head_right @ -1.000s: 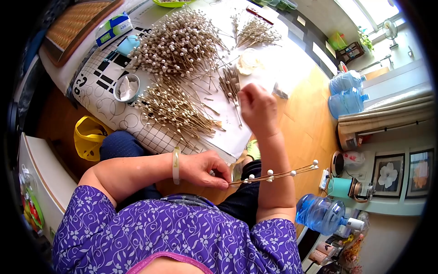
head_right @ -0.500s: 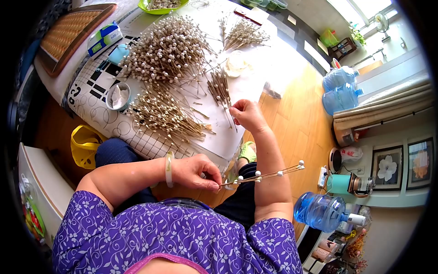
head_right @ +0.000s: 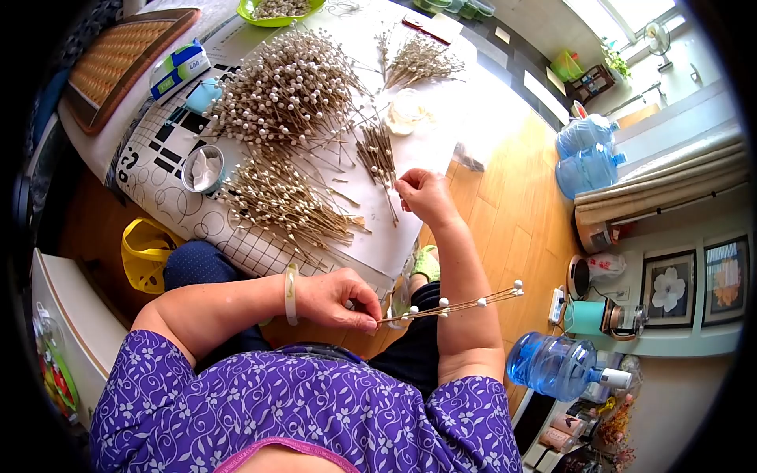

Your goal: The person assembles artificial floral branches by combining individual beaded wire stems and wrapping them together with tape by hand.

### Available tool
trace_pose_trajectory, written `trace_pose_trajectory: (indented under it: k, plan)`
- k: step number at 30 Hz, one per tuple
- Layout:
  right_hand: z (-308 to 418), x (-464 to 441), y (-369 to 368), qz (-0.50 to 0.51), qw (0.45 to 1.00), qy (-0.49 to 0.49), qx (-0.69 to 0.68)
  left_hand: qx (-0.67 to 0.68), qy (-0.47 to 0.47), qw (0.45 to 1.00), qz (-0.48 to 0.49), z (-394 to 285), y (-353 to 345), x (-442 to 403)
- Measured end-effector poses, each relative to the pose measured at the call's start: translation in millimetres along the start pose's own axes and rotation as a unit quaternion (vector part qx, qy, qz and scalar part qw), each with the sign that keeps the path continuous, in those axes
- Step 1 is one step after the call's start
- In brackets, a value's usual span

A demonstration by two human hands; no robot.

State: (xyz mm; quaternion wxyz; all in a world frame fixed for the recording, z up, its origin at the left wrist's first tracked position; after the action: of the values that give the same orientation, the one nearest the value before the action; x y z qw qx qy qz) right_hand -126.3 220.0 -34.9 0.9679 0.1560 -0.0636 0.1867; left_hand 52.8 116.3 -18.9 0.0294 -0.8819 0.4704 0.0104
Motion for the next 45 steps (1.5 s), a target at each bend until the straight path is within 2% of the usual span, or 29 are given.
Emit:
trace_pose_trajectory:
  k: [14,17,19,24,27,30,32,34,38,41,43,45]
  plan:
    - [1.6,18.5,-6.3,0.003,0.993,-0.025,0.116,-0.017,0.023,1.000,0.008,3.6,-1.3,-0.6]
    - [6.3,16.7,-8.9,0.007,0.989,0.000,0.149,0.010,0.011,1.000,0.006,4.3,-2.1,-0.7]
    - [3.1,15.7,-8.6,0.005,0.989,0.000,0.145,-0.020,0.011,1.000,-0.001,3.1,-0.4,-0.2]
    - [5.3,19.7,1.6,-0.021,0.987,-0.015,0.161,0.005,0.009,1.000,-0.003,2.8,-2.3,0.6]
    - [17.8,26.9,-4.2,0.017,0.962,-0.005,0.272,0.003,0.008,1.000,-0.001,3.4,-1.8,-0.1]
    - [20.8,30.5,-13.4,0.007,0.956,-0.002,0.294,-0.006,0.011,1.000,0.005,2.7,-1.4,-0.5]
    - [15.6,27.1,-15.4,0.003,0.957,0.001,0.290,-0.006,0.015,1.000,0.007,2.6,-1.6,0.0]
    - [10.7,25.4,-15.4,0.012,0.968,-0.058,0.244,0.004,0.005,1.000,0.005,1.7,-1.4,-0.1]
    - [13.2,25.7,-17.3,0.016,0.969,-0.074,0.233,-0.008,-0.003,1.000,0.003,0.7,-0.6,0.1]
    - [10.1,22.7,-16.0,0.019,0.964,-0.044,0.262,-0.018,0.000,1.000,0.000,-0.9,0.9,1.2]
    - [17.0,23.2,-16.0,0.008,0.952,0.044,0.303,0.000,-0.005,1.000,-0.001,-2.3,0.4,1.2]
    - [21.7,24.2,-16.8,0.003,0.947,0.039,0.319,-0.003,-0.001,1.000,0.002,-3.8,0.8,1.4]
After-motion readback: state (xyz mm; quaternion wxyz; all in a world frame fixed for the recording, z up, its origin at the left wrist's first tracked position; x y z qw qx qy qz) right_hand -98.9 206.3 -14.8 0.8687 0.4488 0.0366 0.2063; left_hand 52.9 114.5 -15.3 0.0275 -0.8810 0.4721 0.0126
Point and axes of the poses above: each hand's wrist, its own x-axis away from the middle knuckle, its own y-axis out of the back of the hand, z = x × y, the point moved 5 cm from there along -x, towards the middle knuckle, and after that the axes turned 10 degrees about -x, right-handed, at the moved point
